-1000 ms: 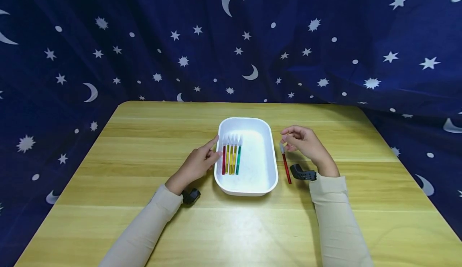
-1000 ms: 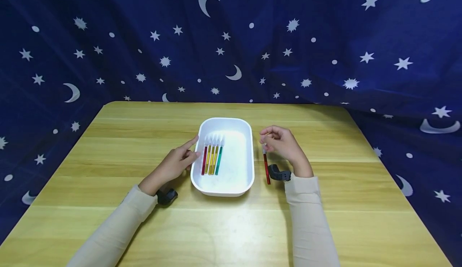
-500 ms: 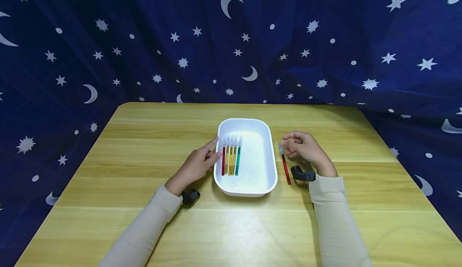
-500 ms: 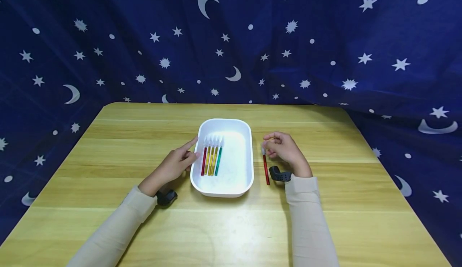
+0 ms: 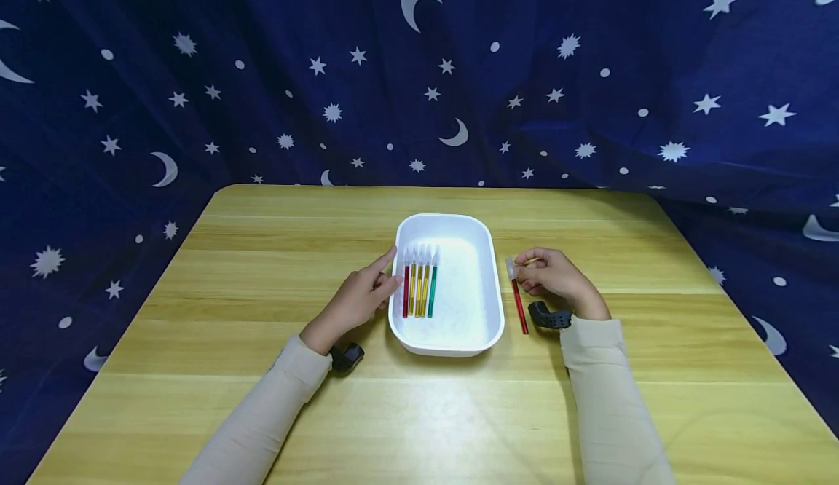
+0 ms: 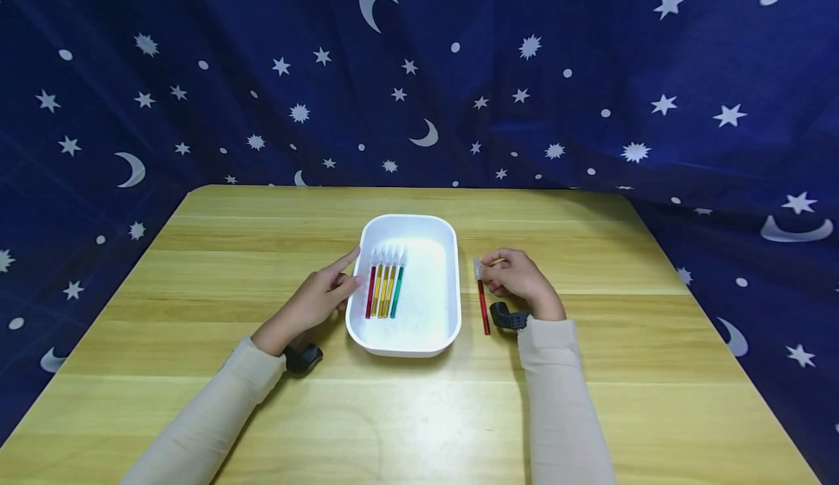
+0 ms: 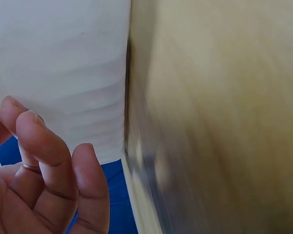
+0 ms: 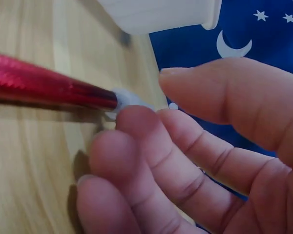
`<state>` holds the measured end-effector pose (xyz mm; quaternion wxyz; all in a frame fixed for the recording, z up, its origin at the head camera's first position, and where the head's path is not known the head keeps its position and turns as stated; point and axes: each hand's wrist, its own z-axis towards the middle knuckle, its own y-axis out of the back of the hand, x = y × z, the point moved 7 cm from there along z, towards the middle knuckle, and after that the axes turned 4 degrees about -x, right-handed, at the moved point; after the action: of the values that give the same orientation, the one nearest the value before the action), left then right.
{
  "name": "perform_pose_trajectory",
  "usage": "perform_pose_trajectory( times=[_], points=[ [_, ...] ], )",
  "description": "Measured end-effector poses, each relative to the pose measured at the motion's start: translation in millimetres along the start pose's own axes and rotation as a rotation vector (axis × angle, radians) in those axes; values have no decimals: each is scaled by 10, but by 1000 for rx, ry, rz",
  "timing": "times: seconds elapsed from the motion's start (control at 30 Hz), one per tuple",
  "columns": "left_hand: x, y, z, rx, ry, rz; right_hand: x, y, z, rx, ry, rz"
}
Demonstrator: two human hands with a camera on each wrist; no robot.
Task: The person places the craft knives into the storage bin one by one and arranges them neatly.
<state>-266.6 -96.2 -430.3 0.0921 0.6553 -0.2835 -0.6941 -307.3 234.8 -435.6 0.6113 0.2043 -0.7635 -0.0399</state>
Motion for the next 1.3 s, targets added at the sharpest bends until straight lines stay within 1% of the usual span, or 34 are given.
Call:
perform_pose_trajectory(
  times=[0.37,0.73,0.93,1.07,1.17,1.3],
  points=[
    [1,-3,3,-1,9,-5,-41,-35,1,-14,-46,-102],
    [-9,0,2,-1,6,-1,-19,-62,7,-67,-46,-188],
    [-11,7,-1,3,5,6,0,-93,30,-92,-46,-253],
    [-15,8,8,0,-15,22,-6,-106,51,-102,-38,-290],
    [-20,10,11,-4,-31,32,-13,-108,59,-98,-37,-290],
    [-24,11,7,-2,-36,28,-28,-108,51,-64,-48,-203]
  ],
)
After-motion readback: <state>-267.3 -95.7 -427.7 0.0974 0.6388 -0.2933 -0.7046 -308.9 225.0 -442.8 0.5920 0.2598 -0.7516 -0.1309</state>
